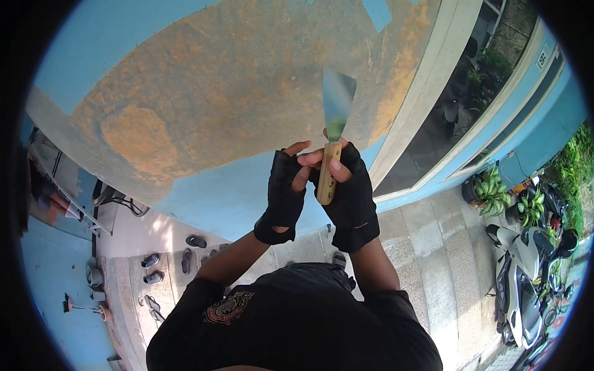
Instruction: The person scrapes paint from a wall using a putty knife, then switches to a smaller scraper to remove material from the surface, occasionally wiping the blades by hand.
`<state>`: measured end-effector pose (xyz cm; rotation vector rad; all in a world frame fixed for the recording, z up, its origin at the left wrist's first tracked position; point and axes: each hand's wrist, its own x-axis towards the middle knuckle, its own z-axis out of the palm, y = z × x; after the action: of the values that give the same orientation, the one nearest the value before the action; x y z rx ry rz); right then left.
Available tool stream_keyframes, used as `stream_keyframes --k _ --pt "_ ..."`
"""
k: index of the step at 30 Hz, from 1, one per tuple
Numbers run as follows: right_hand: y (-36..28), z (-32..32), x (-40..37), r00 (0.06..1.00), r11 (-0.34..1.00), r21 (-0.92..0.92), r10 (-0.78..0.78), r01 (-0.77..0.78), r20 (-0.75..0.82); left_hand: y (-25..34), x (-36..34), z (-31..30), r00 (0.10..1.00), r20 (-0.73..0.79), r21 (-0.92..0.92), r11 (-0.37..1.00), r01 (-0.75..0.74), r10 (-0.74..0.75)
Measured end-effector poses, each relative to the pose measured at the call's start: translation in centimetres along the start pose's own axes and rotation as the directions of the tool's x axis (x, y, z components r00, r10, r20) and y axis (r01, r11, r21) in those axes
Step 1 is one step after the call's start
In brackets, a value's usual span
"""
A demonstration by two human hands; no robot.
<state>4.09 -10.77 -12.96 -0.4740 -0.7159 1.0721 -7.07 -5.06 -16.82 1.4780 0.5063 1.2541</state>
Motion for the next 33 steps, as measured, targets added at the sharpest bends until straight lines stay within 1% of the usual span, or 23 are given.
stream_keyframes --k 1,2,4,5,6,8,10,12,14,18,20,21,22,23,24,25,26,27,28,30,31,32,33 --pt "-0.6 -0.5 0.1 0.998 0.999 0.047 0.023 -0.026 0.058 -0.1 0.0 1.2 1.0 -0.027 -0.073 0.997 0.01 -0.012" --pt "-1.2 -1.1 0.3 0.992 0.994 0.095 0.043 -0.054 0.115 -0.8 0.0 1.8 0.999 -0.038 -0.067 0.998 0.012 -0.015" --pt "-2.4 -1.9 0.6 0.989 0.993 0.093 0.057 -0.07 0.138 -2.6 -0.2 2.8 0.981 0.193 -0.156 0.988 0.016 0.015" --pt "-3.1 -2.3 0.7 0.987 0.991 0.085 0.087 -0.099 0.133 -2.4 -0.3 3.8 0.978 0.198 -0.228 0.967 0.117 -0.071" --pt "-3.6 -2.8 0.9 0.985 0.989 0.075 0.117 -0.127 0.129 -2.4 -0.2 4.5 0.979 0.19 -0.225 0.967 0.121 -0.078" --pt "-4.6 -3.9 1.2 0.981 0.987 0.05 0.144 -0.151 0.128 -2.4 0.2 5.8 0.99 0.13 -0.136 0.989 0.066 -0.048" --pt "-5.3 -5.0 1.5 0.976 0.984 0.027 0.171 -0.176 0.132 -1.9 0.4 6.8 0.995 0.073 -0.107 0.991 0.08 -0.072" --pt "-5.7 -5.9 2.0 0.963 0.985 0.0 0.169 -0.173 0.211 -2.0 0.7 7.5 0.996 0.01 -0.08 0.992 0.094 -0.094" --pt "-6.4 -7.2 2.4 0.949 0.981 0.002 0.188 -0.195 0.253 -2.6 0.9 8.1 0.977 -0.058 0.157 0.968 -0.195 0.206" --pt "-7.6 -7.4 2.8 0.915 0.963 0.035 0.243 -0.268 0.323 -2.8 1.1 8.5 0.967 -0.089 0.209 0.954 -0.216 0.238" --pt "-7.5 -7.4 3.1 0.902 0.956 0.072 0.242 -0.285 0.356 -2.5 1.4 8.0 0.928 -0.082 0.418 0.858 -0.3 0.364" --pt "-7.3 -7.4 3.2 0.896 0.95 0.103 0.237 -0.295 0.376 -2.0 1.7 7.7 0.925 -0.085 0.428 0.852 -0.302 0.37" --pt "-7.2 -7.4 3.4 0.892 0.949 0.106 0.236 -0.297 0.386 -1.5 2.0 7.4 0.914 -0.031 0.441 0.826 -0.35 0.404" --pt "-7.0 -7.5 3.5 0.894 0.957 0.073 0.234 -0.282 0.382 -1.0 2.2 7.2 0.9 0.022 0.449 0.8 -0.397 0.434" --pt "-7.0 -7.5 3.6 0.897 0.964 0.038 0.231 -0.264 0.377 -0.9 2.2 6.9 0.899 0.021 0.454 0.797 -0.399 0.438" --pt "-7.1 -7.5 3.7 0.895 0.965 0.038 0.227 -0.261 0.383 -0.8 2.4 6.6 0.912 -0.016 0.35 0.856 -0.38 0.411" --pt "-7.3 -7.4 3.9 0.915 0.979 -0.081 0.206 -0.19 0.346 -0.7 2.7 6.1 0.923 -0.046 0.239 0.901 -0.361 0.382" --pt "-7.4 -7.1 4.0 0.934 0.973 -0.201 0.176 -0.117 0.31 -0.2 3.1 5.1 0.92 0.04 0.29 0.877 -0.384 0.389" --pt "-7.4 -6.4 3.9 0.935 0.974 -0.203 0.166 -0.104 0.314 0.4 3.3 4.4 0.916 0.045 0.287 0.873 -0.395 0.4" --pt "-7.4 -4.7 3.8 0.969 0.979 -0.171 0.148 -0.114 0.199 2.6 4.0 3.5 0.793 0.109 0.335 0.729 -0.597 0.599" --pt "-7.2 -4.8 4.0 0.964 0.978 -0.152 0.174 -0.144 0.202 3.4 4.1 2.7 0.771 0.159 0.404 0.672 -0.62 0.616" --pt "-7.0 -4.5 4.2 0.966 0.979 -0.157 0.163 -0.132 0.203 4.3 4.3 2.0 0.764 0.162 0.395 0.669 -0.63 0.624" --pt "-6.8 -4.1 4.4 0.965 0.975 -0.183 0.162 -0.124 0.207 5.2 4.6 1.3 0.691 0.284 0.397 0.574 -0.716 0.665"
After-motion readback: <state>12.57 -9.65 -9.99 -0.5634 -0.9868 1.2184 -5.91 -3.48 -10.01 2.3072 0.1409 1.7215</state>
